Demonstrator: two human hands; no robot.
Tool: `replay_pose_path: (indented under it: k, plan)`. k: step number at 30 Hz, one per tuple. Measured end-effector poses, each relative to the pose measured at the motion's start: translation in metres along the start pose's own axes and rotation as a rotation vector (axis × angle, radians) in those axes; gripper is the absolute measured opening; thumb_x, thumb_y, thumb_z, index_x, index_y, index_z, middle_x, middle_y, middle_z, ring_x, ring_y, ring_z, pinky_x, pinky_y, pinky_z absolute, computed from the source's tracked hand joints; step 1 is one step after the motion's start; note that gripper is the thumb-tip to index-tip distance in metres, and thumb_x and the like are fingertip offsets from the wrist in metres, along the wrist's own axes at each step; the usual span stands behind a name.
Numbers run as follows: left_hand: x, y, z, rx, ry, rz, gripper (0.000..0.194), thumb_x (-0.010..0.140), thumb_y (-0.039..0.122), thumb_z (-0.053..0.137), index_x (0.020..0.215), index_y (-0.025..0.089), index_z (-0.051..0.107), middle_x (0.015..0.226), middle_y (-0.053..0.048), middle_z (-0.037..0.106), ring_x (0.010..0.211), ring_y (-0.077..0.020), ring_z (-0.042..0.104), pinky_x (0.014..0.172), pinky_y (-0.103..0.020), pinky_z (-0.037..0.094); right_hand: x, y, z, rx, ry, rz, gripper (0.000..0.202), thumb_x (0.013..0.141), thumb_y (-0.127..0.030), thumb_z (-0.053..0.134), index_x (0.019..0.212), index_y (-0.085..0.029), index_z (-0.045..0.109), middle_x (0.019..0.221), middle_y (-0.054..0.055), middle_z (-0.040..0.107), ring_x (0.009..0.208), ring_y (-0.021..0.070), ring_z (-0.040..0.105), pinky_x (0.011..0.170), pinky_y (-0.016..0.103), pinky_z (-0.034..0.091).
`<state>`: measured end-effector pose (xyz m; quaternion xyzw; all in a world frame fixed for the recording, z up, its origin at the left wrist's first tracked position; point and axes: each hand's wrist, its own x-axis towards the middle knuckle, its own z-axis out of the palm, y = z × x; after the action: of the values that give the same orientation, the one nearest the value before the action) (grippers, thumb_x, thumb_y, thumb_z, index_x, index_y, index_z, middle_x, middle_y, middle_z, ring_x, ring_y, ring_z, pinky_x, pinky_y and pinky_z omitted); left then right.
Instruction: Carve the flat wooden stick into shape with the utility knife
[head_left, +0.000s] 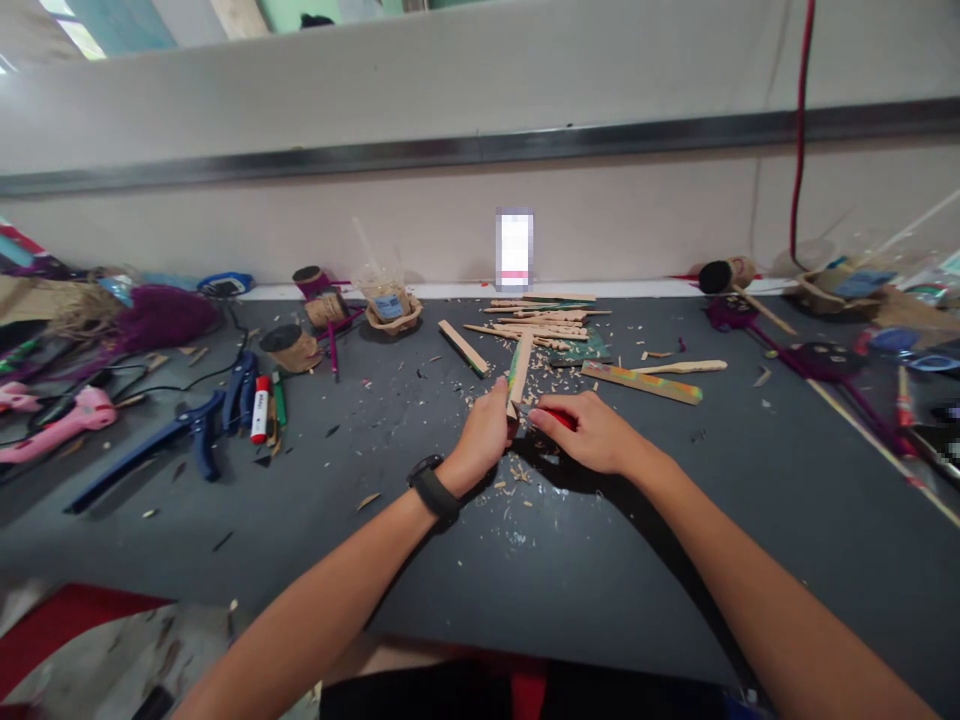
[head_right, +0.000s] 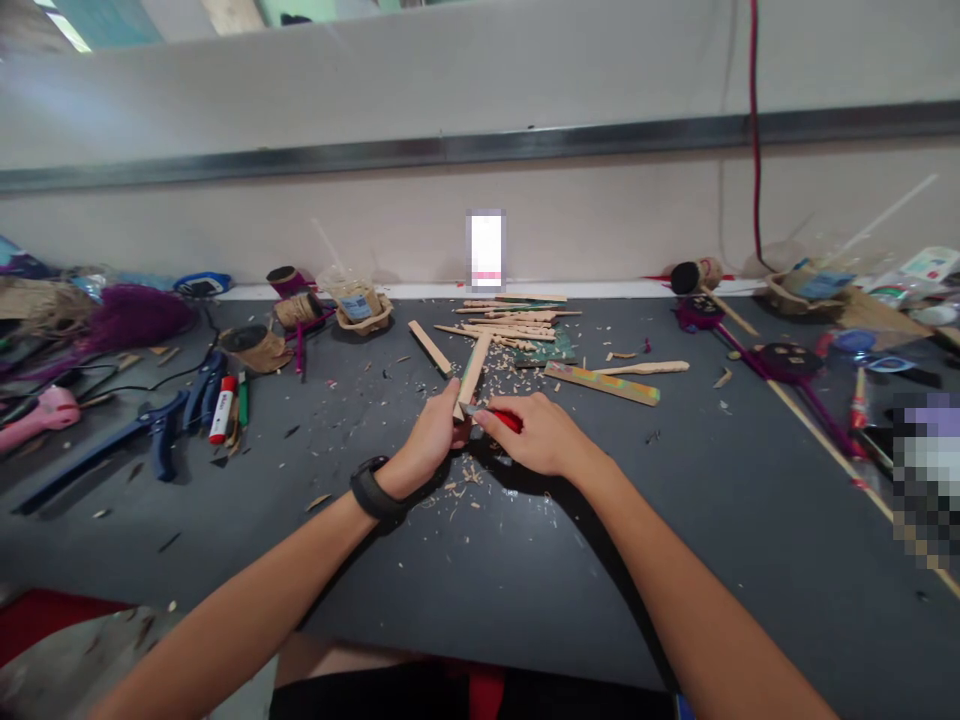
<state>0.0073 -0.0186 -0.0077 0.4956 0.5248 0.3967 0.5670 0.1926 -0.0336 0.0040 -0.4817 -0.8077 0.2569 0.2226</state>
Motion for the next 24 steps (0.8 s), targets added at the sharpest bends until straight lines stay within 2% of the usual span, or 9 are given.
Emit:
replay_pose_path:
  k: [2,4,10,13,15,17,20,24]
  plan:
    - [0.000,-0.001,-0.001,0.101,0.083,0.096,0.059,0.108,0.053,0.042,0.059,0.020,0.049,0.056,0.000,0.048,0.052,-0.0117,0.038,0.053,-0.025,0.027,0.000,0.001,-0.001,-0.075,0.003,0.033,0.048,0.108,-0.058,0.045,0.083,-0.025,0.068,0.068,0.001,0.063,0.064,0.0175,0.050,0.067,0.033,0.028]
    - [0.001,-0.003,-0.002,0.144,0.129,0.128,0.060,0.108,0.046,0.044,0.055,0.020,0.047,0.055,-0.001,0.049,0.053,-0.0120,0.039,0.054,-0.026,0.026,0.000,0.000,-0.001,-0.156,0.017,0.064,0.049,0.107,-0.061,0.044,0.085,-0.026,0.069,0.067,0.001,0.064,0.066,0.0192,0.052,0.067,0.033,0.027]
    - [0.002,-0.006,-0.002,0.051,0.159,0.022,0.055,0.109,0.040,0.042,0.059,0.020,0.050,0.055,0.001,0.048,0.052,-0.0129,0.040,0.053,-0.025,0.027,0.004,-0.001,0.006,-0.301,0.072,0.058,0.051,0.107,-0.064,0.041,0.087,-0.027,0.070,0.069,0.003,0.067,0.069,0.0220,0.059,0.064,0.032,0.024]
    - [-0.010,0.004,0.002,0.113,0.189,0.093,0.056,0.110,0.039,0.043,0.056,0.021,0.046,0.053,0.002,0.043,0.052,-0.0128,0.036,0.053,-0.026,0.024,0.009,0.011,0.004,-0.356,0.136,0.097,0.055,0.108,-0.066,0.037,0.091,-0.027,0.071,0.072,0.004,0.069,0.070,0.0230,0.060,0.064,0.032,0.023]
    - [-0.021,0.012,0.006,0.181,0.161,0.184,0.056,0.110,0.038,0.043,0.057,0.021,0.044,0.053,0.001,0.045,0.054,-0.0131,0.039,0.054,-0.027,0.025,0.011,0.023,-0.002,-0.389,0.193,0.190,0.056,0.108,-0.066,0.036,0.090,-0.025,0.071,0.073,0.005,0.069,0.069,0.0234,0.060,0.063,0.032,0.022]
    - [-0.026,0.016,0.010,0.143,0.142,0.232,0.058,0.111,0.042,0.040,0.057,0.021,0.043,0.055,0.000,0.046,0.055,-0.0125,0.040,0.054,-0.026,0.026,0.012,0.034,-0.008,-0.389,0.258,0.219,0.056,0.108,-0.065,0.036,0.089,-0.024,0.070,0.077,0.006,0.071,0.072,0.0238,0.060,0.064,0.032,0.023]
    - [-0.018,0.015,0.008,-0.017,0.061,0.085,0.056,0.110,0.050,0.041,0.062,0.021,0.048,0.053,0.001,0.044,0.049,-0.0107,0.037,0.049,-0.024,0.026,0.010,0.042,-0.012,-0.354,0.350,0.239,0.060,0.108,-0.068,0.033,0.091,-0.024,0.069,0.075,0.007,0.069,0.071,0.0246,0.059,0.064,0.033,0.025]
    - [0.000,0.008,0.002,-0.283,-0.001,-0.101,0.052,0.106,0.061,0.047,0.073,0.021,0.052,0.050,0.007,0.035,0.041,-0.0076,0.025,0.043,-0.021,0.018,0.008,0.038,-0.011,-0.316,0.344,0.240,0.060,0.107,-0.071,0.035,0.090,-0.024,0.068,0.074,0.008,0.068,0.070,0.0250,0.057,0.064,0.033,0.025]
